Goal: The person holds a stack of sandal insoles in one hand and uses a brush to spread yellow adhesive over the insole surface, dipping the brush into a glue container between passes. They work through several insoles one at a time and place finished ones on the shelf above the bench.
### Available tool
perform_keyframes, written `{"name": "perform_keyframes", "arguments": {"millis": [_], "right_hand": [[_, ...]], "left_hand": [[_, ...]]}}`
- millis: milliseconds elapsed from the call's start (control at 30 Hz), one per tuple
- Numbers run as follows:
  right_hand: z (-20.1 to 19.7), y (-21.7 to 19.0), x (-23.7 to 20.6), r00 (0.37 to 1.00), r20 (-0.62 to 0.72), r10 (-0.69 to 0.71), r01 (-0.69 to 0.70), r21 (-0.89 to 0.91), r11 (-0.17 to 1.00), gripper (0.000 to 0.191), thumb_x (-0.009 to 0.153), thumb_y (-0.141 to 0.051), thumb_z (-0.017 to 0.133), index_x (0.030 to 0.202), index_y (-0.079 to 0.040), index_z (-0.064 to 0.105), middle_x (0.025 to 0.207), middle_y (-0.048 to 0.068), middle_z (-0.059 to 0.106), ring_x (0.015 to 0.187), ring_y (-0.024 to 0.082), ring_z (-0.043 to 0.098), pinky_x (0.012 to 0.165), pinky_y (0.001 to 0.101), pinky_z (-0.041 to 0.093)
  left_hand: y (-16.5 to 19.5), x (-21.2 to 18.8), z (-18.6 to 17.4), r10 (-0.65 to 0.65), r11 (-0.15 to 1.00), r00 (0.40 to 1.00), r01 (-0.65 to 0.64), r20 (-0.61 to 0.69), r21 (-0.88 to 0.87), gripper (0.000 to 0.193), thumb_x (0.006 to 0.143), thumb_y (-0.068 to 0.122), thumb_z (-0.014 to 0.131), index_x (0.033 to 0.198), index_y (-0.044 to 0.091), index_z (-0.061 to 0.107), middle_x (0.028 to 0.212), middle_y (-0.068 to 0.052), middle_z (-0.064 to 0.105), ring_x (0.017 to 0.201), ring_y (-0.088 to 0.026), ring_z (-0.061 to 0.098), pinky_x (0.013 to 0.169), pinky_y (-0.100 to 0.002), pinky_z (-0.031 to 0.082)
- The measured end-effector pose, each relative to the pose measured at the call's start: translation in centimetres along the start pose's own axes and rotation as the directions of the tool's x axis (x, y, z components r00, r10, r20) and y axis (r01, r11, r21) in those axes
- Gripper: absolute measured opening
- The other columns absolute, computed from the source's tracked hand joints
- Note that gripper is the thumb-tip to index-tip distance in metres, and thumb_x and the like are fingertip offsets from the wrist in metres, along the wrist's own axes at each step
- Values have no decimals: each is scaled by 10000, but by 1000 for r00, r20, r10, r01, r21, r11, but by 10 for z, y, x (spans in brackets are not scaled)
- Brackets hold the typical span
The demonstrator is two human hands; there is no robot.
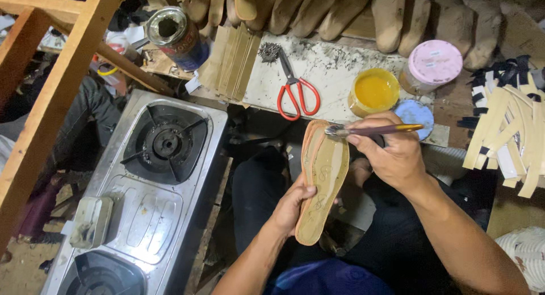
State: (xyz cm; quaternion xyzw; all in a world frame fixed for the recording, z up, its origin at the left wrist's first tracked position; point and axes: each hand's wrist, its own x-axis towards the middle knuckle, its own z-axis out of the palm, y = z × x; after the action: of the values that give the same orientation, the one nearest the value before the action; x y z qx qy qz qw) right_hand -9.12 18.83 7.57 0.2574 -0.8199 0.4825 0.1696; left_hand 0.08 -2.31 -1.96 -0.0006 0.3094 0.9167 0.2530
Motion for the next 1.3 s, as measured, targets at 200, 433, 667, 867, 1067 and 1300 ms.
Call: {"name": "perform_keyframes", "arguments": {"millis": [200,433,667,867,1067,1300], "right_hand": [[3,2,-3,988,120,94,-86,-72,994,134,905,-118,763,1022,-57,738,1001,97,731,925,220,703,839,344,556],[6,-3,-28,867,444,228,-288,73,955,144,799,-140,802,917,-63,774,853,67,746,789,186,714,719,326,572],[-17,22,-3,934,34,355,-356,39,934,186,953,-154,750,1090,-28,737,992,73,762,900,111,693,804,271,556],[13,1,-33,900,165,404,-413,26,910,137,889,-129,742,995,-43,748,924,54,760,830,144,714,759,299,572],[3,-1,-44,952,300,65,-82,46,996,118,835,-126,786,937,-80,748,918,48,768,866,198,720,815,335,554],[19,-22,-49,972,229,45,-49,13,999,208,753,-157,852,923,-102,745,904,25,790,778,188,713,792,365,521]], "left_hand": [[5,-4,-3,21,1000,999,-21,-41,4,739,924,185,555,1613,48,323,1365,-138,607,1119,-210,663,967,-340,557],[7,3,-19,46,999,993,-46,-108,0,709,901,149,528,1578,17,361,1423,-141,593,1233,-204,638,1045,-334,530],[2,2,-4,-10,1000,1000,9,14,25,765,895,178,558,1612,50,322,1409,-158,579,1175,-245,637,1012,-364,528],[10,1,-8,88,993,993,-93,-77,-65,795,882,164,547,1626,27,300,1470,-145,554,1257,-224,614,1063,-352,507],[6,7,-15,94,990,989,-105,-115,-93,774,889,134,516,1624,61,282,1474,-147,542,1277,-246,591,1075,-366,491],[13,14,-9,169,985,974,-172,-149,-10,770,897,119,487,1635,52,278,1491,-142,540,1275,-230,609,1072,-353,506]]}}
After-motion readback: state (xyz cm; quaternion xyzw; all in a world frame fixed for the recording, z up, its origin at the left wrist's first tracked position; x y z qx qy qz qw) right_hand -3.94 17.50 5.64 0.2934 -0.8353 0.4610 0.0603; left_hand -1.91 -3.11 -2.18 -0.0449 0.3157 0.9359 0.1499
